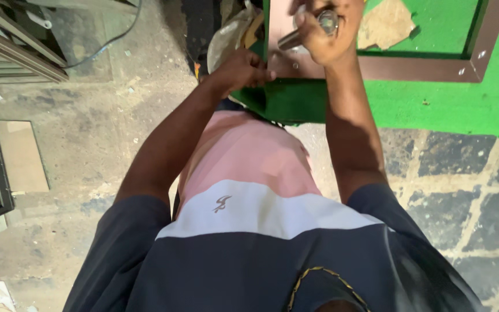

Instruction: The person assembles a rectangular frame by aligning metal profile pieces and securing them with screws using a screwdriver. The person positions a white template with a green circle to guide alignment, then fastens the corners and lifts the completed frame.

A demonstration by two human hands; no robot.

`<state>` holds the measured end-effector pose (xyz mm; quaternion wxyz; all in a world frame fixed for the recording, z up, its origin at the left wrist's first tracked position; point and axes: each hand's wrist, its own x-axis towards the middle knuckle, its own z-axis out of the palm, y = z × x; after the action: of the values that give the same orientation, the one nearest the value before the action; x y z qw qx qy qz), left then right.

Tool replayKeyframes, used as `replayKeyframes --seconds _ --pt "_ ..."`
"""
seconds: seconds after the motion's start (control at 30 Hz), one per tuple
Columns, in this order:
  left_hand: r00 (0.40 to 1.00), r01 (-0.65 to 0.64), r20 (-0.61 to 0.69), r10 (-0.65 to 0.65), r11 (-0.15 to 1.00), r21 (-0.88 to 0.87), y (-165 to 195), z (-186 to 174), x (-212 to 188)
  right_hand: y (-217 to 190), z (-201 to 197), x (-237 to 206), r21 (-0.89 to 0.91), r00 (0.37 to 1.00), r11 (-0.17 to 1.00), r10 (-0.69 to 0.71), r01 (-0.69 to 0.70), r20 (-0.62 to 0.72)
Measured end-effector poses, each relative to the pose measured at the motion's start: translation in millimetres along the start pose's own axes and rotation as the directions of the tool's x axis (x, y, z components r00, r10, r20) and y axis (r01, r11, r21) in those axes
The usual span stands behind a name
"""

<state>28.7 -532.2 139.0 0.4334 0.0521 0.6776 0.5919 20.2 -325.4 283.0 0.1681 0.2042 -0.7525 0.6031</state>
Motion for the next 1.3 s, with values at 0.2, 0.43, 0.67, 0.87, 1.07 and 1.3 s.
replayKeyframes --seconds 0.2,0.43,0.67,0.87,1.07,1.3 --pt "0.999 0.021 0.028 -0.021 0.999 -0.023 -4.4 -5.4 10.5 -2.4 55.8 -2.6 0.141 0.821 0.958 0.287 -0.25 -0.494" --pt "0.992 0.046 0.119 -0.04 0.998 -0.043 5.3 -8.8 11.5 -30.4 55.7 -4.1 -0.044 0.904 0.999 -0.009 -0.011 -0.427" --pt "0.947 0.052 0.311 -0.081 0.994 0.098 7.2 -24.0 37.6 -57.7 21.3 -10.2 -0.239 0.923 0.907 0.284 -0.346 -0.259" --pt "0.901 0.015 0.431 -0.06 0.994 0.107 -7.4 -31.2 60.5 -16.4 27.1 0.8 -0.318 0.959 0.939 0.04 -0.132 -0.282" --pt "0.889 0.114 0.45 -0.086 0.993 -0.035 -5.8 -31.4 64.7 -2.5 104.3 -4.3 -0.056 0.417 0.939 0.097 -0.339 -0.904" --pt "0.879 0.123 0.468 -0.089 0.992 -0.042 -5.4 -27.8 56.1 -37.2 86.8 -12.7 0.037 0.757 0.996 0.084 -0.079 -0.649"
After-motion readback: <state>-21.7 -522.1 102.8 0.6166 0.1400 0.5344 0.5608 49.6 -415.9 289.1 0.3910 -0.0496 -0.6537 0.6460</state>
